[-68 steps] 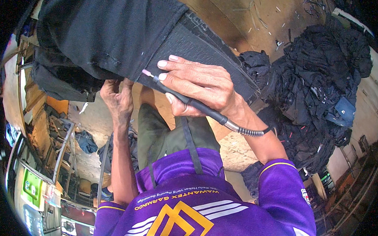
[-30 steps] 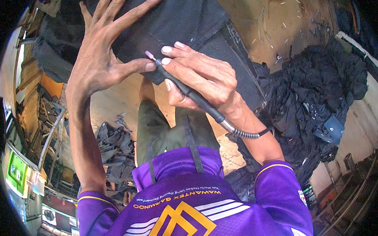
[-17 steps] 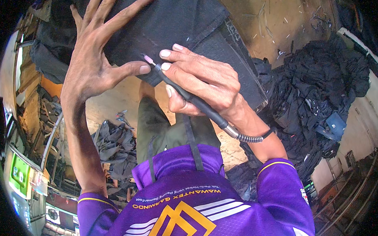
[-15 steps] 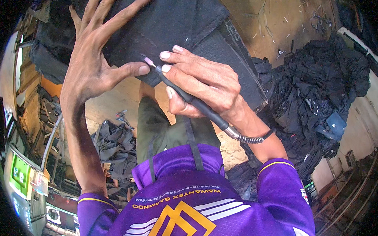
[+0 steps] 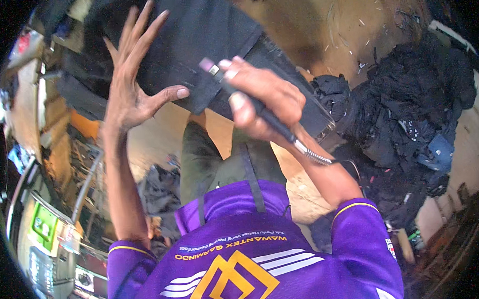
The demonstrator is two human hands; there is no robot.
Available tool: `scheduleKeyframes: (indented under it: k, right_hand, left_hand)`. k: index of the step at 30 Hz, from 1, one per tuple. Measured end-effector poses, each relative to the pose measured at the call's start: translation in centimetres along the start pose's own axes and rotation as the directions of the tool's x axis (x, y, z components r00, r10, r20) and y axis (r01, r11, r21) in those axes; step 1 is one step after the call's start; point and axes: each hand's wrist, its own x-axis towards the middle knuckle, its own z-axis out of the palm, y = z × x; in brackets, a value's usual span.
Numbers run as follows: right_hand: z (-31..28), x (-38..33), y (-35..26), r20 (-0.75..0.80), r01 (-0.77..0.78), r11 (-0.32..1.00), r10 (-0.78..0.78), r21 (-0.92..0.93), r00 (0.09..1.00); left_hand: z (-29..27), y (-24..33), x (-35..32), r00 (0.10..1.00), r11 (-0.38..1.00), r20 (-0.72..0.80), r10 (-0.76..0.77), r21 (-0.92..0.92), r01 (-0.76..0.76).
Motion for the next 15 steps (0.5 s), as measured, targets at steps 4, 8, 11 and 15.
scheduleKeyframes:
  k: [4, 8, 11, 15]
  right_hand:
    - [-0.5, 1.2, -1.7, -0.478, -0.342, 0.886, 0.458, 0.313, 0.749]
    - [-0.8, 0.9, -3.4, -0.517, -0.302, 0.828, 0.538, 0.472, 0.666]
    - [-0.7, -0.3, -4.6, -0.542, -0.471, 0.856, 0.506, 0.216, 0.671]
    - [-0.5, -3.4, -7.2, -0.661, -0.533, 0.827, 0.503, 0.180, 0.557]
  left_hand:
    - [-2.9, -2.4, 0.3, 0.873, 0.970, -0.435, -0.220, -0.194, 0.148]
    - [-8.3, -5.4, 5.8, 0.884, 0.966, -0.432, -0.180, 0.093, 0.242]
    - [-9.6, -6.8, 10.1, 0.943, 0.927, -0.019, -0.332, -0.192, 0.323]
    - [-9.8, -6.7, 10.3, 0.939, 0.919, 0.102, -0.329, -0.194, 0.343]
